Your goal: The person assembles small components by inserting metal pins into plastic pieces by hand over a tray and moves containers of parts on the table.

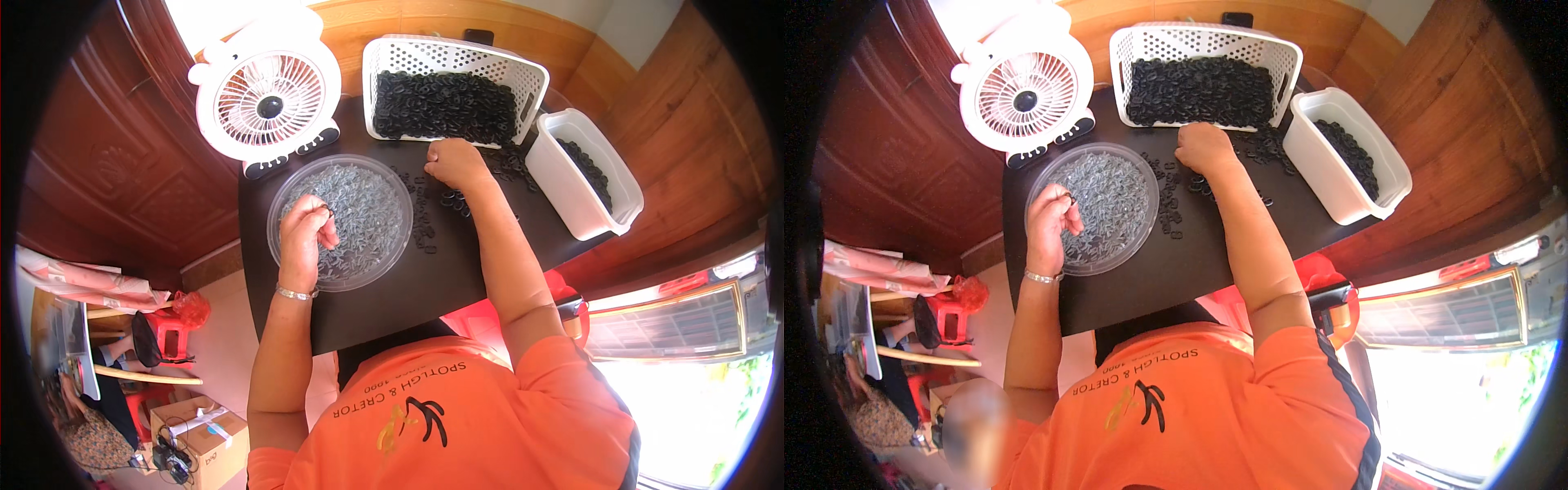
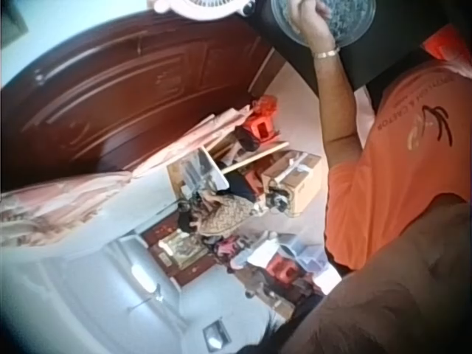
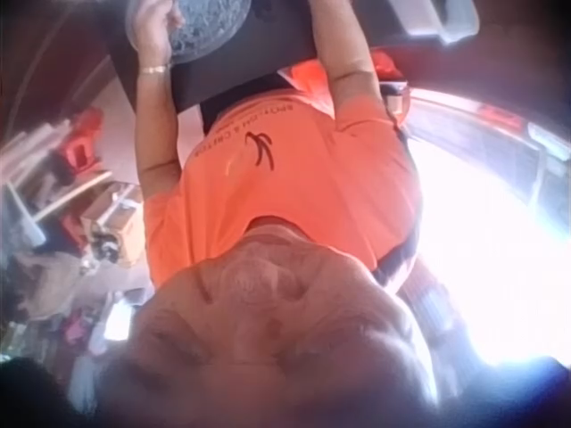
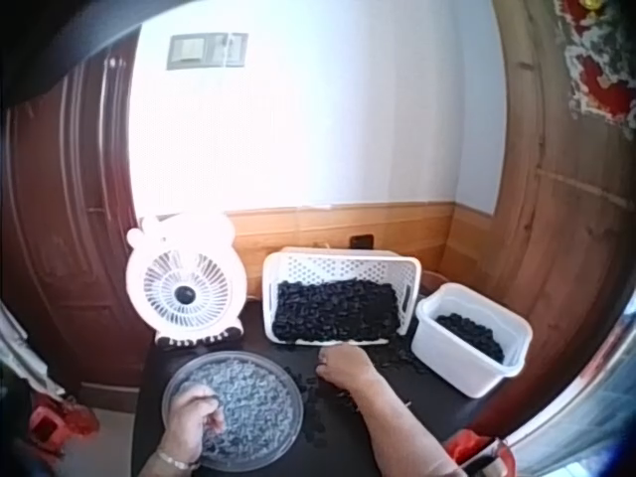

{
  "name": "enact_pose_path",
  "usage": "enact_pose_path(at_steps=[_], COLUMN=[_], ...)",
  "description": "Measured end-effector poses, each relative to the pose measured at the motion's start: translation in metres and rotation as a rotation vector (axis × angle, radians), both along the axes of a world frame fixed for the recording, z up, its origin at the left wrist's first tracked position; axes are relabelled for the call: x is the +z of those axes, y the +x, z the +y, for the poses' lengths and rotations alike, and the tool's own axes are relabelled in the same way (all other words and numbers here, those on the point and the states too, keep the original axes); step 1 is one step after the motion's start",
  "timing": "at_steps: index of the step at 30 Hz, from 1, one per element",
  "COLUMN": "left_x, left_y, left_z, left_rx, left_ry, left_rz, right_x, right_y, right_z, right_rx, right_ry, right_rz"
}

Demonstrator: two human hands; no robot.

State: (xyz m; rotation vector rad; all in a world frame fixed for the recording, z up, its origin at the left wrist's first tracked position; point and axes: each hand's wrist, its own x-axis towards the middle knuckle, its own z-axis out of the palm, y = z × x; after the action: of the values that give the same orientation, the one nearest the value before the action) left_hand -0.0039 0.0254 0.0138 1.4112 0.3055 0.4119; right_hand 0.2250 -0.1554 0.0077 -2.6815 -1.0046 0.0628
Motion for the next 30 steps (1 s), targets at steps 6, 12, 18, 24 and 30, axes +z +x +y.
enact_pose_path(at_steps=[6,12,18,24,30], left_x=[0.002,0.002,0.000,-0.002,-0.004], left_y=[-0.001,-0.001,0.001,0.001,0.002], left_z=[-0.003,-0.002,-0.003,-0.003,-0.006], left_rx=[-0.004,-0.018,0.005,0.005,0.004], left_ry=[0.000,-0.012,-0.066,-0.089,-0.096], left_rz=[0.013,0.010,-0.016,-0.007,-0.015], right_x=[-0.001,-0.008,-0.012,-0.016,0.007], right_y=[-0.008,-0.009,0.001,0.002,-0.037], right_z=[0.009,0.017,0.010,0.009,0.029], right_rx=[-0.056,-0.102,-0.057,0.043,0.234], right_ry=[-0.068,-0.014,0.082,0.342,0.838], right_rz=[-0.087,-0.173,-0.079,0.147,0.887])
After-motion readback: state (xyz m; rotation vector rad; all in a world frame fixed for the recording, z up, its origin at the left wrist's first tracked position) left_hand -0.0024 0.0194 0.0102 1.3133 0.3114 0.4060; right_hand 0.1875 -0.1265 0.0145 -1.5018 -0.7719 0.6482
